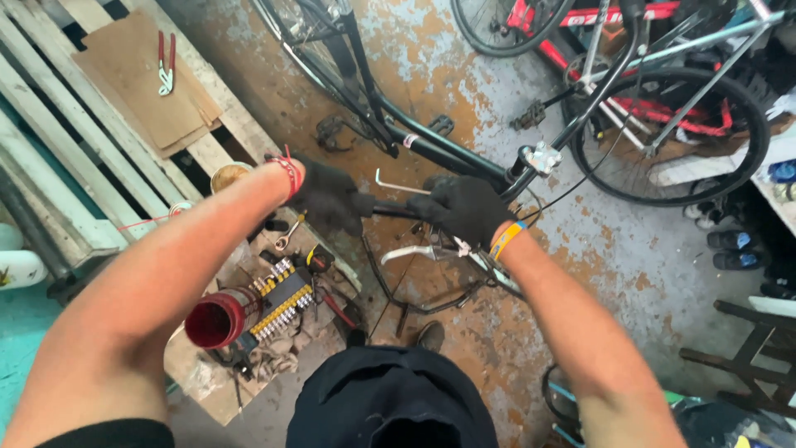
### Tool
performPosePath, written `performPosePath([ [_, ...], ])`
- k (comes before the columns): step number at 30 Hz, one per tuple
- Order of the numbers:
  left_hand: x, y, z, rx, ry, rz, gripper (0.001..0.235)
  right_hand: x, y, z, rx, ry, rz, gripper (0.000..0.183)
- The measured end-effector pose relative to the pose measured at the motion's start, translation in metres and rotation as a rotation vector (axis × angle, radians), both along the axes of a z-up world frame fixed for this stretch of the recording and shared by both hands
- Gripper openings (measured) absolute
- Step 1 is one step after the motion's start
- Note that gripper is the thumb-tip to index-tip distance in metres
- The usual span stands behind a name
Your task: The person installs a black handlebar grip onto a bicycle handlebar by sliding it into place and rotating it to secure it. They then use a hex key to tighten the bolt on the brake lever clamp to fix the grip's position.
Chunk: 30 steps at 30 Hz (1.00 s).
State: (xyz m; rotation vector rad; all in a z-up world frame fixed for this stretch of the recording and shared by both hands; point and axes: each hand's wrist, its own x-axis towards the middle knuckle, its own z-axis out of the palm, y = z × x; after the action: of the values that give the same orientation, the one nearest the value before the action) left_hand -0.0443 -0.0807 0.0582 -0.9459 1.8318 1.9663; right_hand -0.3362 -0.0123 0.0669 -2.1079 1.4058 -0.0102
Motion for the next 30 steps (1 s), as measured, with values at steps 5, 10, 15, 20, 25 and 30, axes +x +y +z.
performPosePath([
  [5,-0.019,0.034,-0.007,-0.538,-0.173,-0.044,0.024,0.001,0.011,-0.002,-0.117,-0.061,-0.077,0.065],
  [10,-0.044,0.062,-0.039,-1.469,-0.360,0.127,0.053,-0.009,0.009,-0.005,-0.234,-0.138,-0.091,0.061],
  [15,-0.053,0.058,-0.019,-1.274,-0.471,-0.073,0.034,-0.016,0.013,-0.014,-0.279,-0.148,-0.084,0.060],
  [20,-0.048,0.031,-0.013,-1.150,-0.381,-0.188,0.042,-0.004,0.024,0.006,-0.277,-0.201,-0.086,0.055],
  [25,-0.054,0.043,0.008,-1.149,-0.441,-0.135,0.042,-0.017,0.025,-0.015,-0.284,-0.174,-0.067,0.052],
  [30,-0.069,0.064,0.010,-1.092,-0.491,-0.091,0.043,-0.032,0.022,0.017,-0.222,-0.142,0.041,0.050],
])
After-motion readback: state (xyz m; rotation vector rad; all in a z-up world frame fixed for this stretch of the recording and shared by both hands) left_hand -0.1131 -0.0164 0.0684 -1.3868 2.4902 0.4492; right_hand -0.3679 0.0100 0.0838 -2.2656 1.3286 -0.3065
